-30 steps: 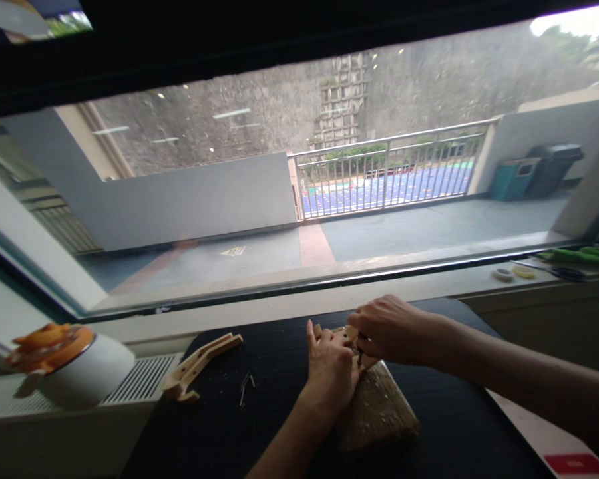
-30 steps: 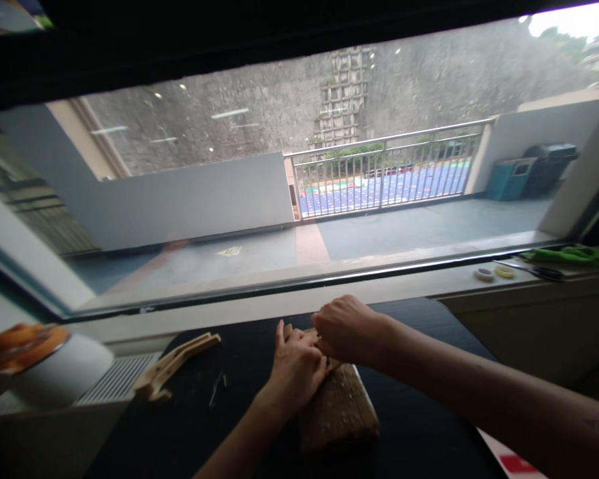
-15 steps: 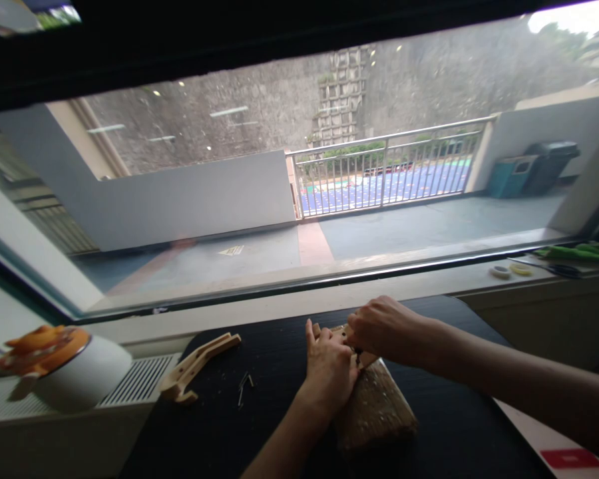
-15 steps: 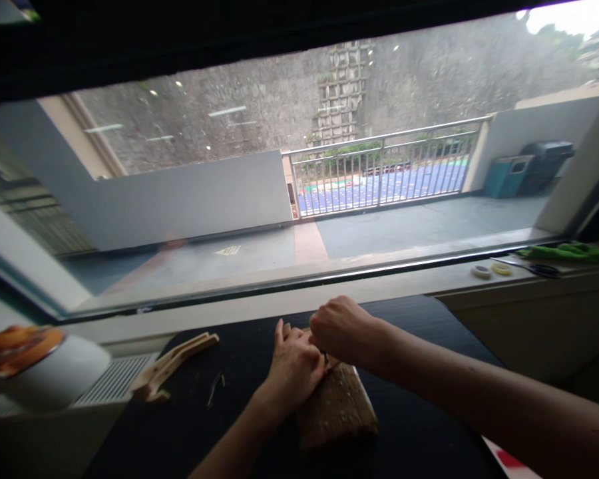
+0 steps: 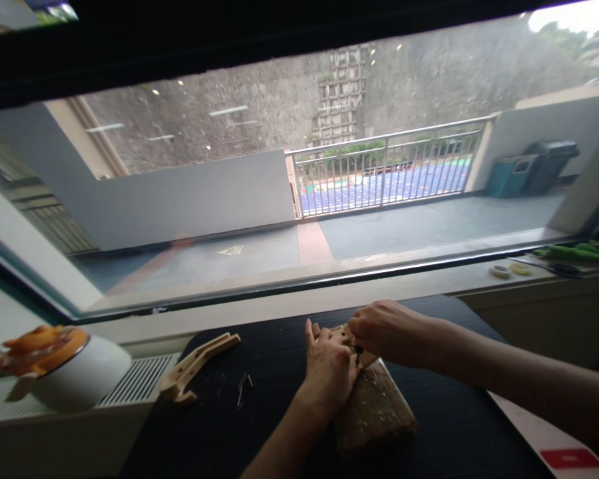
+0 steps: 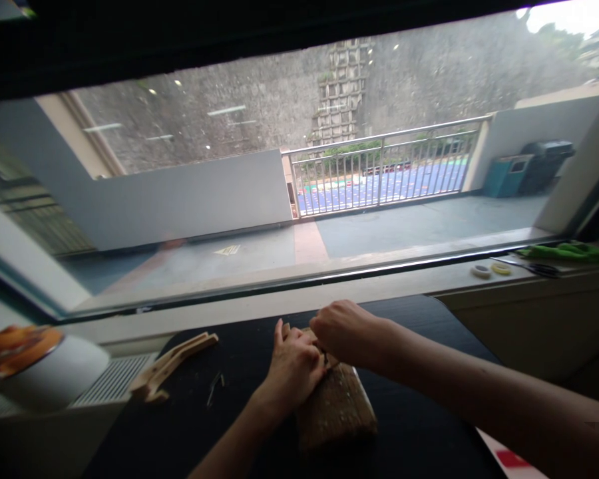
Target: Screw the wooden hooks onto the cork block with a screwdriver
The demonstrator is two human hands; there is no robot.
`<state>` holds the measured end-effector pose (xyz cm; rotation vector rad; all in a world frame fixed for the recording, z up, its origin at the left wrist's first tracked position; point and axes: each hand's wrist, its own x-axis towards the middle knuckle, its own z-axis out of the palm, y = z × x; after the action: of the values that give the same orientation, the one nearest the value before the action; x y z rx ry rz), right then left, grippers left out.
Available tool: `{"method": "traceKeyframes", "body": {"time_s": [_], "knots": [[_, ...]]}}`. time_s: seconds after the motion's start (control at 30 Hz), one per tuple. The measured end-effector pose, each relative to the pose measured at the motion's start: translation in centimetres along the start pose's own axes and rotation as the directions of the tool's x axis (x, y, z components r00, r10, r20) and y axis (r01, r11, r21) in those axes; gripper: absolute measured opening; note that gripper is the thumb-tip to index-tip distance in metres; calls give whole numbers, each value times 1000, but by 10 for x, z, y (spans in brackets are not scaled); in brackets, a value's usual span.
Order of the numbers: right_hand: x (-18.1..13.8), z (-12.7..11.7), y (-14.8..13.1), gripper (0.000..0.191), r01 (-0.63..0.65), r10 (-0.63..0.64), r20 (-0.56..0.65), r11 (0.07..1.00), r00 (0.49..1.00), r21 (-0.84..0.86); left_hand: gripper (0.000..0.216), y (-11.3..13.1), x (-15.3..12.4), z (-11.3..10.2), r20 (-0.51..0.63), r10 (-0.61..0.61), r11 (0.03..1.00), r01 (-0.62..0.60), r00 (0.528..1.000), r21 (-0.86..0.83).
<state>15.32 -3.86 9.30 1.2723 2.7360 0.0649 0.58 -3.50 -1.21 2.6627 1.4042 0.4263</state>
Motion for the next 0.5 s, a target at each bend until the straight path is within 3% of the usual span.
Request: {"method": "traceKeyframes", "body": {"time_s": [0.3,0.5], "knots": [[4,-6,-5,22,-75,75,12,996,997,-47,16,0,0,-1,11,0,1000,0,1000,16],[-2,-5,1,11,-36,36,-10,999,999,23,19,-2,-1,2,-18,19,1000,-19,1000,-7]]}}
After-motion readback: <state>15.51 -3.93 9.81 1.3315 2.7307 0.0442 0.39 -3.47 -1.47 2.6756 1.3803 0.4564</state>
